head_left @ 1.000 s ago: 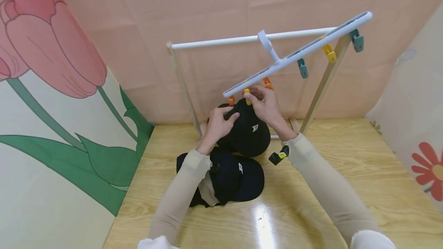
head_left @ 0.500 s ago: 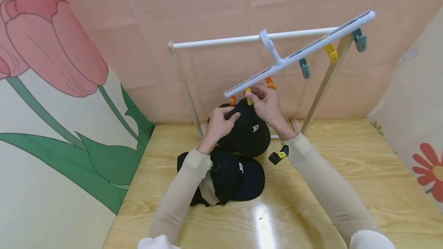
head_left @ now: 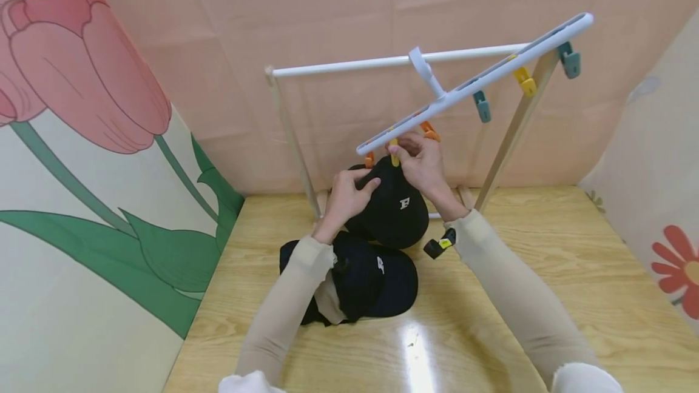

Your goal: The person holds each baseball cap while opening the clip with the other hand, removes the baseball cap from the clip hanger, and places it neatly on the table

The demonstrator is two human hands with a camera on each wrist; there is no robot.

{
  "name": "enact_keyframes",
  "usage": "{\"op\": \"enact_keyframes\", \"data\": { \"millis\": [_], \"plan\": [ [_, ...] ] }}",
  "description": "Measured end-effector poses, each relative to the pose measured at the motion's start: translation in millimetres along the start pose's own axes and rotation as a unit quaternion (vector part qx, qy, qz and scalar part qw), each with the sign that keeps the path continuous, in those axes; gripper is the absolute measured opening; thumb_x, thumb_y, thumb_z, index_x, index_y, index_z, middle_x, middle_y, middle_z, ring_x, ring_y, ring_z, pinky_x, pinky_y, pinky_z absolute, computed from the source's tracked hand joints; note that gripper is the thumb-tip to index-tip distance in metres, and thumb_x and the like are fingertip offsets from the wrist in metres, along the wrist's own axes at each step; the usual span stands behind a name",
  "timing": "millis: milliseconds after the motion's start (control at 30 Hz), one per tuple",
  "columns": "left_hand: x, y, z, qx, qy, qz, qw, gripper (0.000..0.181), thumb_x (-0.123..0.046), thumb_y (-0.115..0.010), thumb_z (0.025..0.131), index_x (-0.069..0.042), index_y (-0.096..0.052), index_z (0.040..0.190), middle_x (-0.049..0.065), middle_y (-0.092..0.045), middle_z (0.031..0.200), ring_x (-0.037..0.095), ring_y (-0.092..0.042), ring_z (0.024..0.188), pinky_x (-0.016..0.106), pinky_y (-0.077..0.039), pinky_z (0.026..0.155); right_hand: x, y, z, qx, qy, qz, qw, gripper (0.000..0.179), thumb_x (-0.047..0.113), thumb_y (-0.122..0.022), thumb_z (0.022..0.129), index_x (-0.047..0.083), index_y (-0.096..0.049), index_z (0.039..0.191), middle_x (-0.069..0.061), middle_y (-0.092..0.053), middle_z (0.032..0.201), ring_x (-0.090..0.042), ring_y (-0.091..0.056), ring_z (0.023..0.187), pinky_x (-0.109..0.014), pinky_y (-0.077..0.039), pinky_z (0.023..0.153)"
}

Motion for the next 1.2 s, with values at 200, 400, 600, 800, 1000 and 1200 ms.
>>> {"op": "enact_keyframes", "data": {
  "millis": [200,400,600,800,1000,1200],
  "plan": [
    [1.9,-5.9,-0.8,0.006,-0.003,0.004,1.0000,0.019,-0.020,-0.074,0.103,-0.011,-0.083,0.117,0.004,-0.082,0.110,0.018,-0.073,0.099,0.034,-0.059,0.086,-5.1,3.3,-1.0,-0.008,-0.006,-0.008,0.9999,0.019,0.003,-0.074,0.099,-0.004,-0.078,0.117,-0.024,-0.080,0.105,-0.014,-0.077,0.088,-0.014,-0.054,0.072],
    [3.9,-7.8,-2.0,-0.002,-0.002,-0.008,1.0000,0.018,-0.018,-0.074,0.102,-0.011,-0.084,0.115,0.003,-0.082,0.108,0.017,-0.072,0.097,0.033,-0.058,0.084,-4.5,4.8,-0.7,-0.010,-0.007,-0.018,0.9998,0.018,0.003,-0.073,0.100,-0.003,-0.078,0.116,-0.021,-0.081,0.104,-0.003,-0.074,0.083,-0.016,-0.055,0.070],
    [1.9,-8.4,-1.8,-0.002,-0.011,-0.012,0.9999,0.018,-0.015,-0.074,0.101,-0.009,-0.084,0.116,0.006,-0.082,0.111,0.022,-0.074,0.103,0.036,-0.059,0.089,-4.2,5.4,0.3,-0.007,-0.012,-0.019,0.9997,0.018,0.006,-0.073,0.101,-0.003,-0.078,0.116,-0.021,-0.081,0.104,-0.012,-0.077,0.087,-0.016,-0.054,0.071],
    [0.4,-8.9,-3.0,0.003,-0.018,-0.012,0.9998,0.019,-0.012,-0.075,0.100,-0.007,-0.083,0.117,0.008,-0.082,0.112,0.026,-0.075,0.107,0.037,-0.060,0.091,-7.8,5.2,2.2,-0.002,-0.023,-0.013,0.9996,0.021,0.007,-0.073,0.101,-0.004,-0.077,0.119,-0.023,-0.080,0.106,-0.027,-0.078,0.093,-0.014,-0.053,0.072],
    [2.4,-7.7,-2.9,-0.007,-0.016,-0.013,0.9998,0.018,-0.013,-0.075,0.100,-0.008,-0.084,0.115,0.007,-0.083,0.109,0.025,-0.075,0.106,0.038,-0.059,0.091,6.0,3.2,0.9,-0.001,-0.026,-0.018,0.9995,0.022,0.002,-0.070,0.102,-0.009,-0.075,0.120,-0.027,-0.079,0.108,-0.031,-0.077,0.097,-0.011,-0.052,0.076],
    [3.0,-9.0,-4.1,0.004,-0.009,-0.003,0.9999,0.020,-0.014,-0.077,0.099,-0.008,-0.084,0.117,0.006,-0.082,0.114,0.026,-0.074,0.112,0.040,-0.059,0.097,27.4,4.7,-4.5,-0.002,-0.017,-0.011,0.9998,0.020,-0.006,-0.069,0.100,-0.015,-0.073,0.117,-0.033,-0.076,0.107,-0.031,-0.078,0.095,-0.013,-0.053,0.078]
  ]
}}
Point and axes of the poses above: each hand's wrist, its own z-axis towards the middle knuckle, its own y-axis out of the back of the hand, x = y × z, the point moved 6 cm from there along z, towards the middle knuckle
